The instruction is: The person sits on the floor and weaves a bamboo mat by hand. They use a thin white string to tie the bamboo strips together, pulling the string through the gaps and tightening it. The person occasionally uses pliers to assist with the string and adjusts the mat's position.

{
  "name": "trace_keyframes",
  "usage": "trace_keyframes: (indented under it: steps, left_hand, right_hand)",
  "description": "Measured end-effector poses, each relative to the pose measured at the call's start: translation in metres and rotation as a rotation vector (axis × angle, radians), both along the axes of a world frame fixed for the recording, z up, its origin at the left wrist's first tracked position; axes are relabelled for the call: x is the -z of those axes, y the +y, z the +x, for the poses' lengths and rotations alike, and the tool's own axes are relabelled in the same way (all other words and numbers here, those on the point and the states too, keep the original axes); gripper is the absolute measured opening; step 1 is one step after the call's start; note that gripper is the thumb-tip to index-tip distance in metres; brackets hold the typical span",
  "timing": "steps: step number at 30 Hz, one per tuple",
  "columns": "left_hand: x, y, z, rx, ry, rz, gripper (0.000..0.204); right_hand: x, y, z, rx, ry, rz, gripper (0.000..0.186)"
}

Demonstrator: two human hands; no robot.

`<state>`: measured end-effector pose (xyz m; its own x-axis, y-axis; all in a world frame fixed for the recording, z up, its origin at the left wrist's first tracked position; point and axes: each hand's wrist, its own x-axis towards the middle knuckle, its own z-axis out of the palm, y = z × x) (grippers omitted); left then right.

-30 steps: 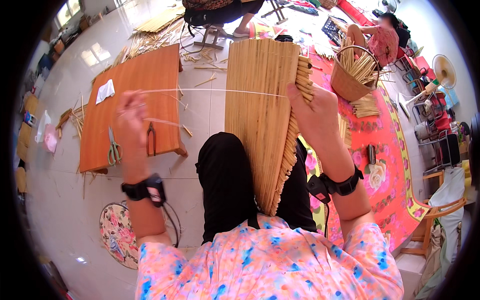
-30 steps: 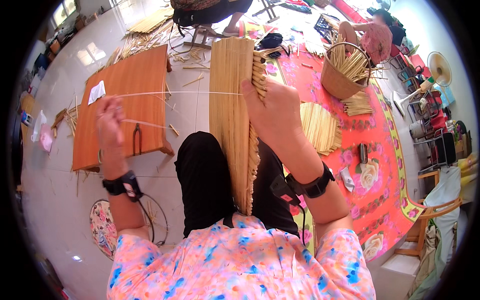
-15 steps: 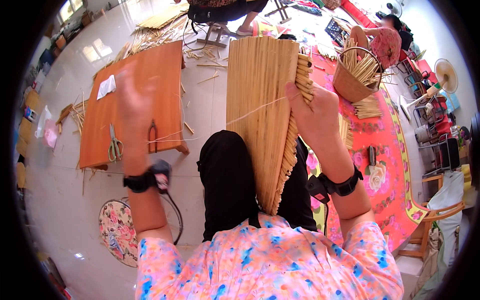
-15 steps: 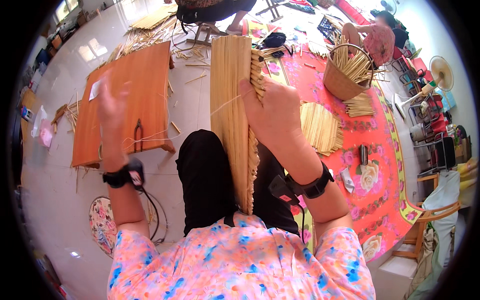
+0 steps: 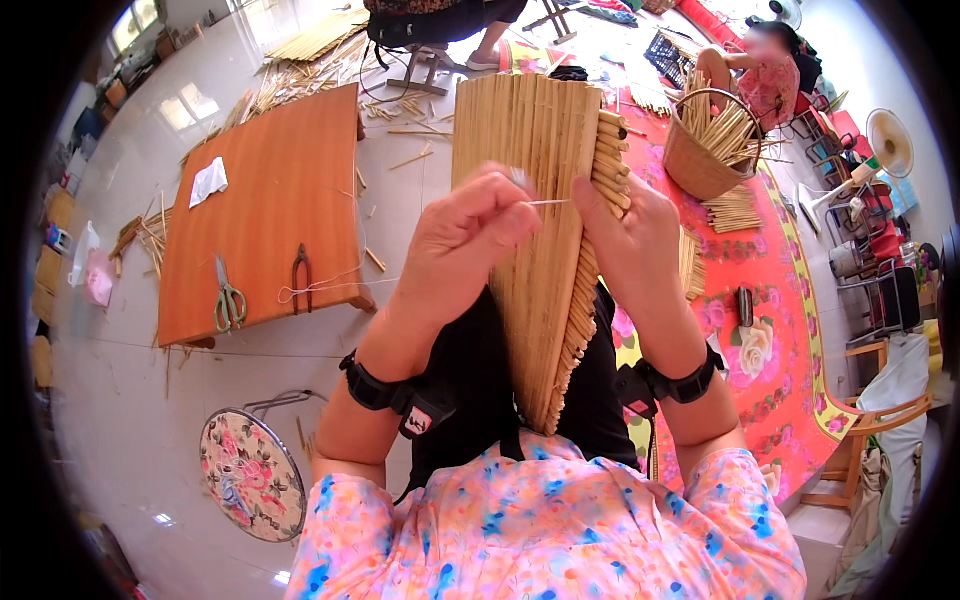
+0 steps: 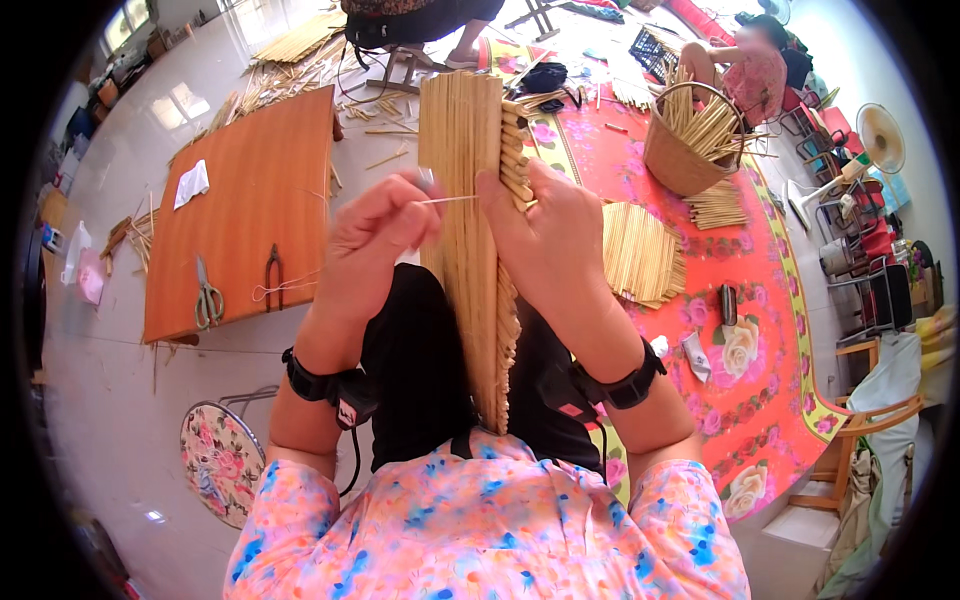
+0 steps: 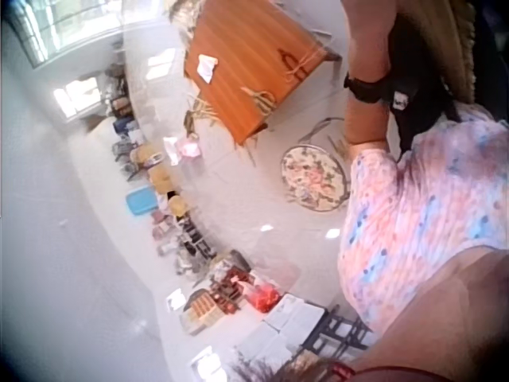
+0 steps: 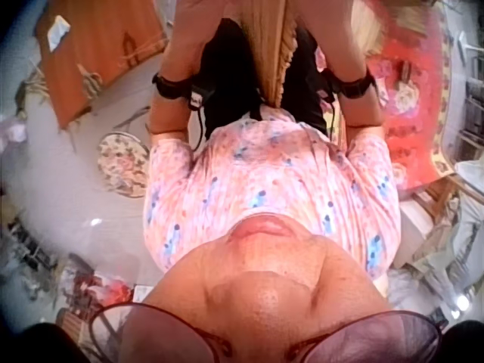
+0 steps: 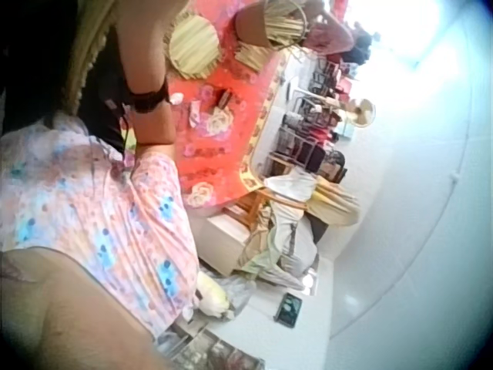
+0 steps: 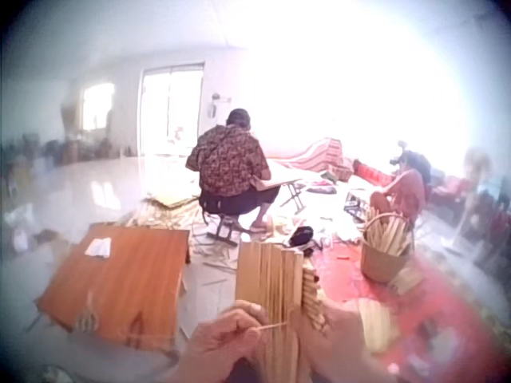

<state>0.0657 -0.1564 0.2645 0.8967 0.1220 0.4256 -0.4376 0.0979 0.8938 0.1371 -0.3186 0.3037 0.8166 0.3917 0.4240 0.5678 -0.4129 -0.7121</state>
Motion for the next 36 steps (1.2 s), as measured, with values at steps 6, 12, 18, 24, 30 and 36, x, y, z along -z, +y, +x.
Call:
trace_keyframes:
  steps: [6, 12, 18, 24, 30, 36]
  left_hand:
    - [0.005, -0.016, 0.012, 0.329, -0.172, -0.833, 0.026]
    - [-0.012, -0.003, -0.001, 0.248, 0.010, -0.755, 0.029]
    - [-0.016, 0.013, -0.006, 0.333, 0.126, -0.841, 0.031]
    - [-0.016, 0.006, -0.007, 0.122, 0.148, -0.838, 0.020]
    - [-0.015, -0.027, -0.008, -0.441, 0.177, -0.545, 0.035]
    - [-0.004, -0.037, -0.015, -0.664, 0.182, -0.062, 0.054]
  right_hand:
    - [0.009, 0.003, -0.023, -0.049, 0.137, 0.126, 0.047]
    - [0.019, 0.011, -0.034, -0.062, -0.030, 0.189, 0.038]
    - [0.033, 0.018, -0.043, -0.187, -0.028, 0.276, 0.052]
    - [0.056, 0.015, -0.043, -0.331, 0.029, 0.479, 0.073]
    - [0.065, 0.008, -0.030, -0.434, 0.019, 0.542, 0.076]
    - [0.067, 0.004, -0.022, -0.442, -0.020, 0.561, 0.076]
